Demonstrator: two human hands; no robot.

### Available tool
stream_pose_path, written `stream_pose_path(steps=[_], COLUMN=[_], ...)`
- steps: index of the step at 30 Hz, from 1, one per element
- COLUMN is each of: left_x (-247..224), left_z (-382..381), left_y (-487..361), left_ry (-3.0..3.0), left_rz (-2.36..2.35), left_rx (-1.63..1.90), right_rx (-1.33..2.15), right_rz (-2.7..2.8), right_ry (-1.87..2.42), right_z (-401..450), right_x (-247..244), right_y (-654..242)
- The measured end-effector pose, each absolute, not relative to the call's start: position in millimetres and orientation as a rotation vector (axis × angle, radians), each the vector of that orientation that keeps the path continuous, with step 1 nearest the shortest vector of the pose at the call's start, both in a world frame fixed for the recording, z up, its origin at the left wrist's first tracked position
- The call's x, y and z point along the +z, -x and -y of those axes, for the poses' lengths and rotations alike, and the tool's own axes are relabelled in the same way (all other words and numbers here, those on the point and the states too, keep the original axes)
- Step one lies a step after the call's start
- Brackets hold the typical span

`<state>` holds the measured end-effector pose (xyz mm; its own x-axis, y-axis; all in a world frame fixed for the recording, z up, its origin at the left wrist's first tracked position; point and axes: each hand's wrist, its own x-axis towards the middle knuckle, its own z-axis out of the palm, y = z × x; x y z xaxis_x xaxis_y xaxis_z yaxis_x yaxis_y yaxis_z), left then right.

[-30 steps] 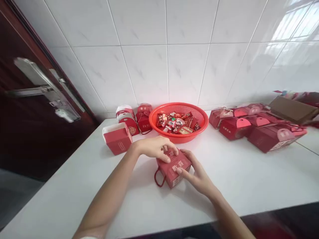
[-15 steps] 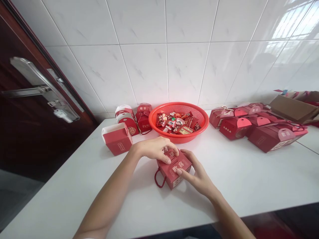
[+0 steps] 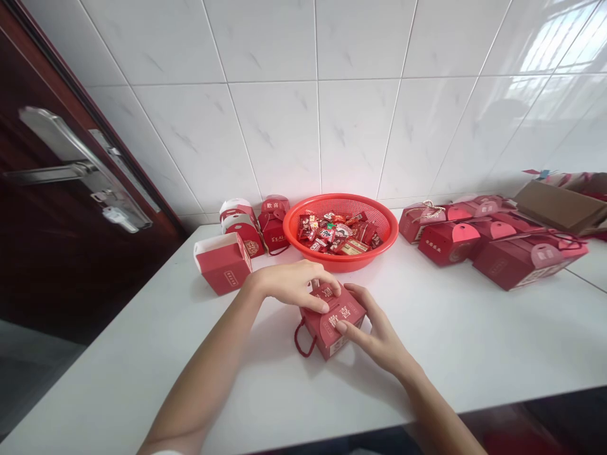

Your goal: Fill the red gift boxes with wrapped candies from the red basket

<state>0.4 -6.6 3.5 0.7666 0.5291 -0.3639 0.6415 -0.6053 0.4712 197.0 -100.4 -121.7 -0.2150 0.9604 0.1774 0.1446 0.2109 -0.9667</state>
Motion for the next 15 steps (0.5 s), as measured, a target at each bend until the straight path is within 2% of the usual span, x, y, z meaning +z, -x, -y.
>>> stream_pose_path(steps=[15], left_x=[4.8], left_z=[7.1], left_y=[1.8], left_ry=[-2.294], left_rz=[-0.852], left_rx=[-0.195], right_rx=[1.079], right_rz=[1.613], right_ry=[1.04], right_z=[102.4], right_x=[-120.1], right_y=[-198.5])
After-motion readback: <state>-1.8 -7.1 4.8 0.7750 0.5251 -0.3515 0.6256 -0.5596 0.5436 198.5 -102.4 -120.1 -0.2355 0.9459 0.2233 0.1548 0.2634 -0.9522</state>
